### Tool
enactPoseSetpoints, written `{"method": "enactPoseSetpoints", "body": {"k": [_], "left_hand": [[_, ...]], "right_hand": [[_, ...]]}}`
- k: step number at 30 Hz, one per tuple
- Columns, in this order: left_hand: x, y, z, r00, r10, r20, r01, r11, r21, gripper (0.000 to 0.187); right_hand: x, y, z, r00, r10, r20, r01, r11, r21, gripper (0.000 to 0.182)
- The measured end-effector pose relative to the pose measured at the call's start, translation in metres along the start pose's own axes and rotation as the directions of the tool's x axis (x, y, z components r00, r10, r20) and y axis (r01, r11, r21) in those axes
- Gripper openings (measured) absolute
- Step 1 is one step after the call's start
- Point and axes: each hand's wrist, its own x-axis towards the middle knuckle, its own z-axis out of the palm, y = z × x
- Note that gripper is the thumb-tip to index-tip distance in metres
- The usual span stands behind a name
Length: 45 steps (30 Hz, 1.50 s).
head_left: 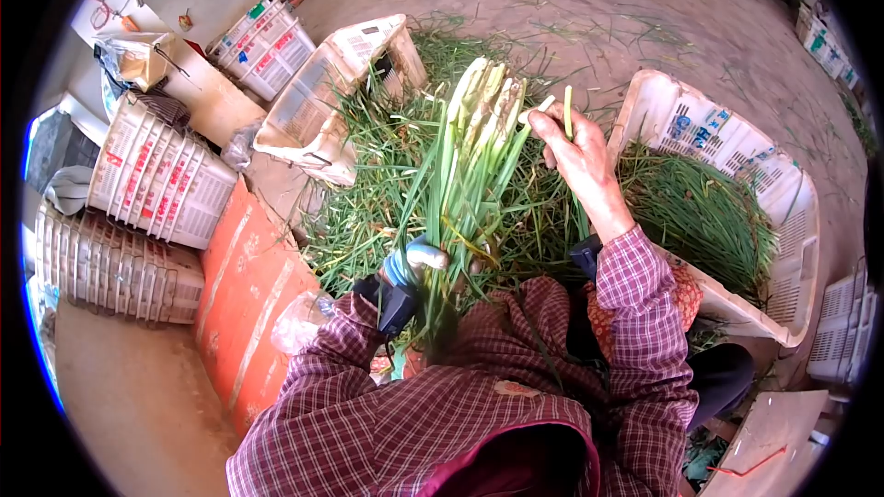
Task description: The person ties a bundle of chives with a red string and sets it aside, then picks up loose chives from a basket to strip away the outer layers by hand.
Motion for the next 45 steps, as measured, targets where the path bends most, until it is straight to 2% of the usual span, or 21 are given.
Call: {"method": "enactPoseSetpoints", "body": {"k": [4,8,11,14,16,17,18,20,21,22,25,27,28,30,33,34,37,40,41,44,45], "left_hand": [[0.002,0.009,0.011,0.999,0.033,-0.002,-0.033,0.999,0.033,0.071],[-0.006,0.020,0.013,0.994,0.045,-0.097,-0.032,0.991,0.131,0.072],[-0.022,0.004,-0.024,0.984,0.042,-0.175,-0.015,0.988,0.152,0.057],[-0.052,-0.019,-0.096,0.981,0.058,-0.185,-0.029,0.987,0.157,0.047],[-0.077,-0.031,-0.132,0.928,0.113,-0.355,-0.021,0.967,0.254,0.041],[-0.086,-0.029,-0.133,0.910,0.066,-0.409,-0.010,0.990,0.139,0.056],[-0.085,-0.029,-0.137,0.910,0.070,-0.408,-0.014,0.990,0.139,0.056],[-0.089,-0.016,-0.129,0.862,0.150,-0.483,-0.027,0.967,0.253,0.034],[-0.083,-0.005,-0.098,0.824,0.129,-0.552,-0.047,0.986,0.161,0.040],[-0.070,0.009,-0.057,0.733,0.234,-0.639,-0.086,0.963,0.254,0.045],[-0.045,0.033,-0.018,0.762,0.272,-0.588,-0.143,0.956,0.257,0.046],[-0.031,0.036,-0.014,0.808,0.284,-0.516,-0.162,0.949,0.269,0.046],[-0.026,0.035,-0.017,0.858,0.239,-0.455,-0.133,0.958,0.253,0.046],[-0.011,0.043,0.007,0.866,0.271,-0.421,-0.158,0.946,0.285,0.046],[0.004,0.041,0.017,0.909,0.250,-0.334,-0.141,0.938,0.317,0.049],[0.008,0.043,0.023,0.909,0.258,-0.328,-0.142,0.930,0.338,0.050],[0.017,0.042,0.038,0.916,0.247,-0.316,-0.130,0.928,0.349,0.054],[0.021,0.043,0.048,0.918,0.236,-0.318,-0.119,0.930,0.347,0.057],[0.021,0.043,0.051,0.916,0.236,-0.325,-0.120,0.933,0.339,0.058],[0.025,0.040,0.053,0.910,0.252,-0.330,-0.130,0.927,0.351,0.060],[0.026,0.039,0.056,0.897,0.277,-0.344,-0.157,0.928,0.338,0.062]], "right_hand": [[-0.005,-0.012,-0.007,0.993,-0.053,-0.110,0.049,0.998,-0.036,0.027],[-0.004,-0.022,-0.037,0.967,0.045,-0.250,-0.058,0.997,-0.044,0.029],[0.001,-0.029,-0.074,0.930,-0.009,-0.368,-0.001,1.000,-0.026,0.033],[0.011,-0.024,-0.110,0.816,-0.033,-0.577,0.065,0.997,0.035,0.034],[0.010,-0.031,-0.135,0.808,-0.065,-0.586,0.102,0.994,0.032,0.034],[0.011,-0.030,-0.146,0.810,-0.121,-0.574,0.171,0.985,0.033,0.032],[0.011,-0.028,-0.155,0.800,-0.140,-0.583,0.173,0.985,0.001,0.038],[0.011,-0.031,-0.153,0.790,-0.174,-0.588,0.156,0.984,-0.083,0.032],[0.008,-0.036,-0.141,0.800,-0.216,-0.560,0.152,0.976,-0.159,0.033],[0.004,-0.045,-0.128,0.828,-0.200,-0.524,0.087,0.968,-0.233,0.034],[0.011,-0.032,-0.100,0.855,-0.348,-0.384,0.224,0.916,-0.332,0.035],[0.005,-0.039,-0.075,0.952,-0.137,-0.275,0.127,0.990,-0.055,0.039],[0.010,-0.022,-0.070,0.911,-0.253,-0.326,0.180,0.955,-0.236,0.040],[0.002,-0.030,-0.038,0.990,-0.053,-0.132,0.081,0.973,0.218,0.039],[-0.005,-0.032,-0.006,0.992,0.051,-0.114,-0.046,0.998,0.047,0.034],[-0.005,-0.032,-0.001,0.999,0.017,-0.027,-0.017,1.000,0.004,0.024],[-0.004,-0.025,0.019,0.998,-0.049,-0.048,0.044,0.994,-0.100,0.013],[-0.004,-0.019,0.032,0.967,-0.232,-0.105,0.213,0.963,-0.163,0.019],[-0.005,-0.023,0.033,0.978,-0.178,-0.106,0.151,0.964,-0.219,0.035],[-0.005,-0.022,0.038,0.953,-0.272,-0.133,0.205,0.903,-0.378,0.052],[-0.009,-0.025,0.036,0.970,-0.211,-0.117,0.144,0.895,-0.421,0.062]]}}
